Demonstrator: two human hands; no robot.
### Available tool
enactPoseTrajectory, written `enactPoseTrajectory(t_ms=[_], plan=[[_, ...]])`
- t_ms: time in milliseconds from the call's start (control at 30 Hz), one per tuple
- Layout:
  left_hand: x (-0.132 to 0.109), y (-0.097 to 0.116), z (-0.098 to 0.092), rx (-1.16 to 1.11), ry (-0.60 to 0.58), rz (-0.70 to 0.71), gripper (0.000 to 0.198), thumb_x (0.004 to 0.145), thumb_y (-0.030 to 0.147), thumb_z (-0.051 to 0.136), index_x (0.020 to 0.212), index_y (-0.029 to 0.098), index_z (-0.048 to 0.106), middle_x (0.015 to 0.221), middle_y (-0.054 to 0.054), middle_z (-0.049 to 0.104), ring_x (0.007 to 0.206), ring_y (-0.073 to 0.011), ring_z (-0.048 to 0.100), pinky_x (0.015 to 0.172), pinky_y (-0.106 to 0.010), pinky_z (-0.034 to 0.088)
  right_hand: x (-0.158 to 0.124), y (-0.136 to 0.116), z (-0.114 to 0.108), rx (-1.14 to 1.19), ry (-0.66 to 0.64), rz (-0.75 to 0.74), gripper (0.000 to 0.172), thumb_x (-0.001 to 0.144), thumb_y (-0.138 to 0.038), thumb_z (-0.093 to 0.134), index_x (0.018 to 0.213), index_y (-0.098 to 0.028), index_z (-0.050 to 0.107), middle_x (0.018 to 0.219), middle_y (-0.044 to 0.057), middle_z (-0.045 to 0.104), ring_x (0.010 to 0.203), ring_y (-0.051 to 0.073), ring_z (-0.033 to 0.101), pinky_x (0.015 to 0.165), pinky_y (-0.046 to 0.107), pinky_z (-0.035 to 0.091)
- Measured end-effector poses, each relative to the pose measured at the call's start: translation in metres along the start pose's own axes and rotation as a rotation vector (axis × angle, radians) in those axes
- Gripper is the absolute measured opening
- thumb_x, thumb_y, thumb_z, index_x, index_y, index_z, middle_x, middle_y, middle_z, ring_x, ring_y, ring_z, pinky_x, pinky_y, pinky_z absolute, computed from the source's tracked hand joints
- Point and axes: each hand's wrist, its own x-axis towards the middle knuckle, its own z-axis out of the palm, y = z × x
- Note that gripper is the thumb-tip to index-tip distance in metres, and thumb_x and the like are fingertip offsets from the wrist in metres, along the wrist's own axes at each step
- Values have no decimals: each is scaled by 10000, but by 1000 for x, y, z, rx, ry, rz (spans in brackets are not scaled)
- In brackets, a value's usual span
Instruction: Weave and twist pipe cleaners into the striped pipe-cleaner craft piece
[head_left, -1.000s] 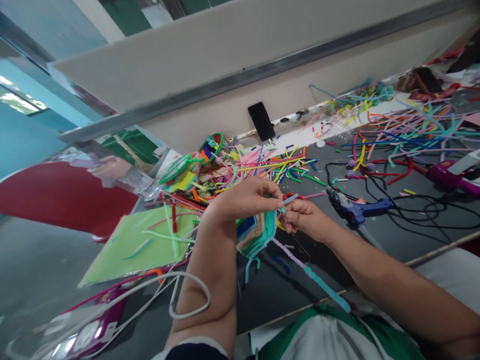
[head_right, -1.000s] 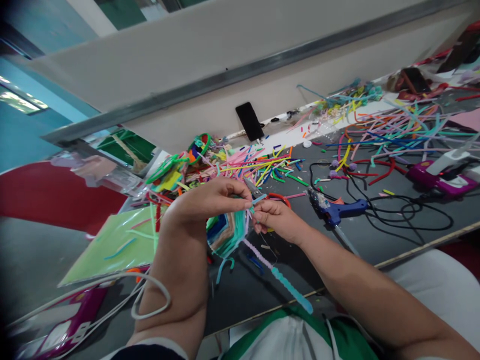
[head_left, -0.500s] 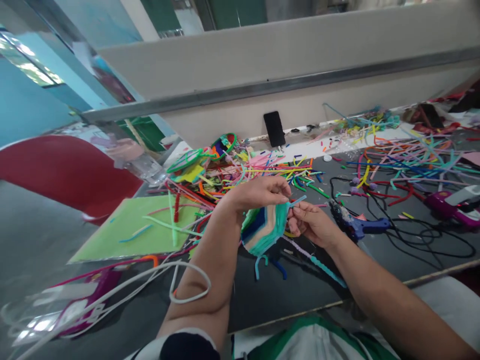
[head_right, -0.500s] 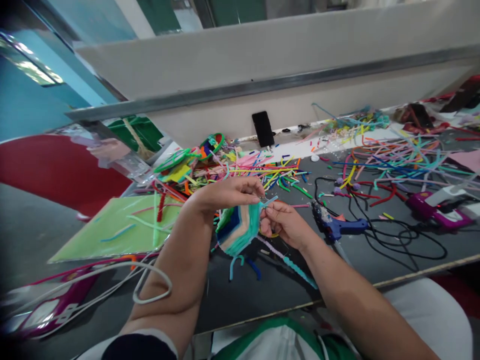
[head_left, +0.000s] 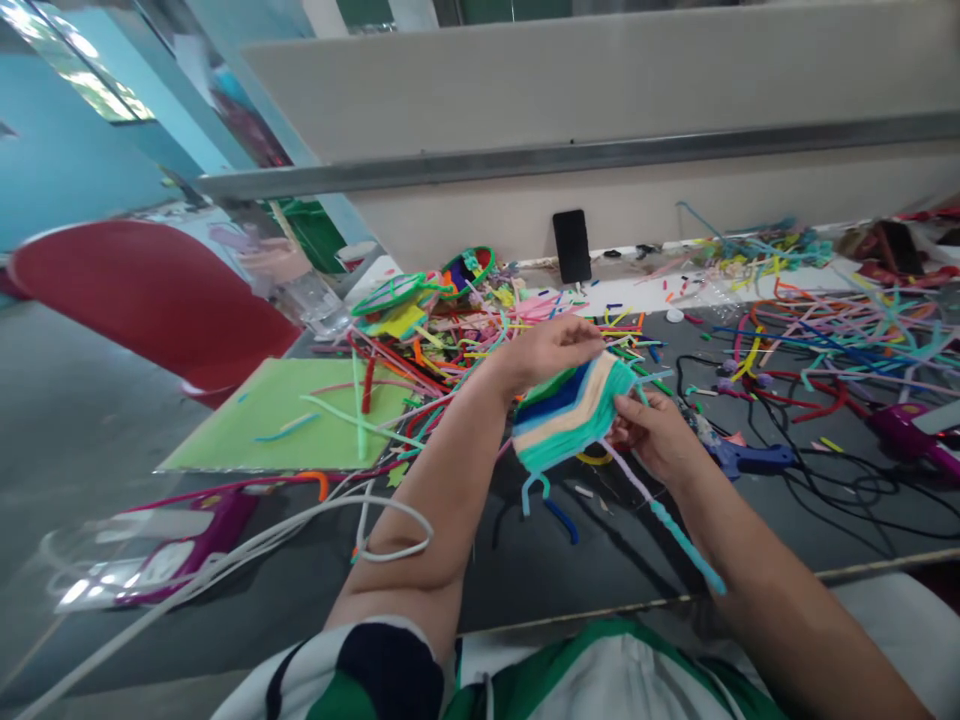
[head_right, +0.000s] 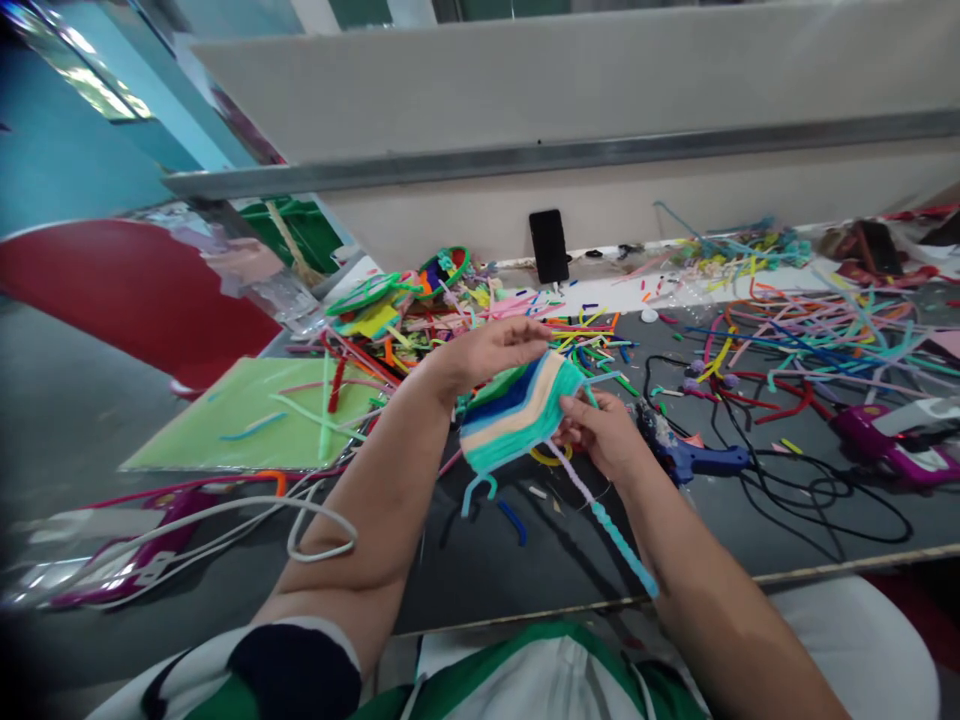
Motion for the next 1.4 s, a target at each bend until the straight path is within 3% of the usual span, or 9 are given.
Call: enactPoseTrajectory(t_ms=[100,167,300,467,800,1067,1267,1400], plan=[[-1,-1,-14,-55,148,-114,362,811,445,593,1015,145,590,878,-36,637,705,-99,556,627,-214,420,5,-8,-8,135,144,-166,179,728,-296,741,826,-167,665,646,-4,669,530,111,615,509,226,534],[-2,-4,-22,-139,161,-180,359,804,459,602,980,146,594,821,-27,634,648,-90,559,610,-215,435,9,-12,-13,221,231,-274,191,731,-295,739,855,-172,663,682,-7,681,551,101,618,534,218,537],[0,-14,-27,-257,-9,-249,370,752,446,673,937,129,625,779,-41,645,624,-105,593,632,-252,481,13,-17,-20,362,366,-412,177,727,-288,745,831,-178,652,660,-36,671,552,76,612,577,192,537],[2,-16,-16,-384,-179,-304,364,749,416,697,960,124,642,741,-36,638,687,-138,634,765,-341,524,16,-20,-24,417,417,-491,213,724,-290,748,877,-181,650,697,-36,680,585,78,619,613,204,537],[3,-18,-9,-514,-204,-376,339,802,387,650,1024,133,622,743,-66,655,731,-194,683,742,-361,552,12,-24,-23,388,414,-484,201,725,-306,744,862,-219,625,690,-60,660,590,77,603,627,216,526],[2,-25,-8,-571,-308,-291,350,699,311,758,973,127,641,856,-115,705,760,-208,689,803,-375,536,14,-23,-26,417,416,-484,220,710,-318,756,849,-209,625,706,-48,661,599,77,600,629,214,525],[6,-25,9,-676,-189,-236,280,726,320,734,913,148,616,852,-73,692,739,-203,686,762,-390,544,8,-29,-18,394,364,-522,231,713,-346,742,864,-221,620,741,-32,665,641,97,615,663,238,528],[6,-22,16,-802,-75,-177,237,726,343,718,856,170,620,857,-32,672,749,-163,664,749,-333,541,-4,-38,-8,267,181,-547,419,605,-415,780,968,-285,615,1049,19,675,950,179,628,801,321,521]])
